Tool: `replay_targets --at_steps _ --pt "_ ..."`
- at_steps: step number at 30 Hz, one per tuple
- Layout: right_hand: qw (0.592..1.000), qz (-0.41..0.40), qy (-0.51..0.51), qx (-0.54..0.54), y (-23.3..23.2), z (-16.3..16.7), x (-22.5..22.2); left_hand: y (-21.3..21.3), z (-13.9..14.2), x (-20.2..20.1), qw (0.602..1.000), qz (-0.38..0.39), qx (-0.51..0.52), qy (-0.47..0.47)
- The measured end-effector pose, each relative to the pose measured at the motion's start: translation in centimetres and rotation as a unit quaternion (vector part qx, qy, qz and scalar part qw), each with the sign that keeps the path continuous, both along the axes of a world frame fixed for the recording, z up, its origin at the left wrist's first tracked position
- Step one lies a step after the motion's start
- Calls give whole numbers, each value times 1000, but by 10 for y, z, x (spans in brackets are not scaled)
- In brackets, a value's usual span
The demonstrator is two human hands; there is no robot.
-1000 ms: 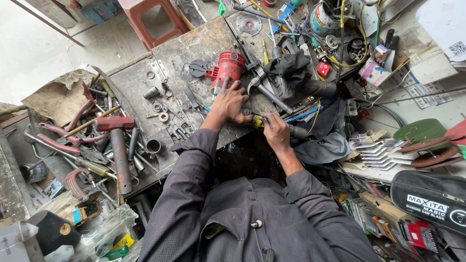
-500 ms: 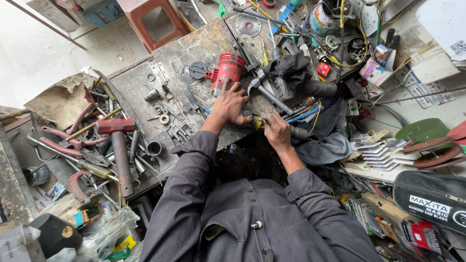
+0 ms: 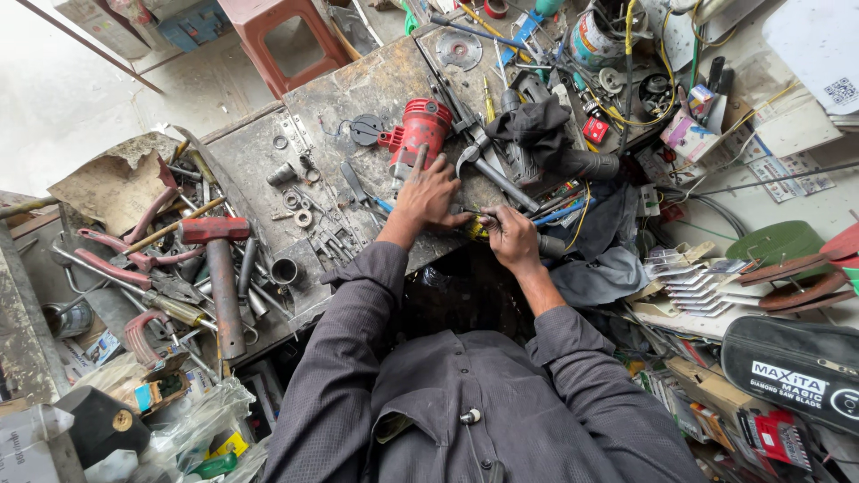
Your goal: The person works at a cluttered workbench on a red angle grinder, handling its parts and a power drill, moving a cloth aside, and manipulating small metal components. Near the end they open a small green container and apply its contents by hand to the grinder's gear head.
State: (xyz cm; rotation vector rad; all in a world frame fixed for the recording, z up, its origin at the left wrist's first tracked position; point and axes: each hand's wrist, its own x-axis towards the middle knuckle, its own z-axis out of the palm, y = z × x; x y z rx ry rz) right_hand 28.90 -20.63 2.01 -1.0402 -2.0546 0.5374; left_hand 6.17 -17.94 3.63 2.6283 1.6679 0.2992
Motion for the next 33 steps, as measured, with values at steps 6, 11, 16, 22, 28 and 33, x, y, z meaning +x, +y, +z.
replay_targets --at_steps 6,11,16,22,28,33 --pt "988 81 47 -127 27 9 11 6 2 11 999 28 -43 -15" --pt "999 -22 32 -19 71 24 25 11 8 8 996 36 -77 11" --pt "971 -139 -106 165 139 33 0 7 6 8 998 32 -57 -13" --pt "979 -151 -118 66 160 51 -16 7 4 5 998 26 -50 -26" --pt "983 -109 123 77 57 84 -1 12 -15 -1 999 24 -37 -19" --pt "986 -112 7 125 -5 73 -52 12 -32 -2 999 21 -2 -30"
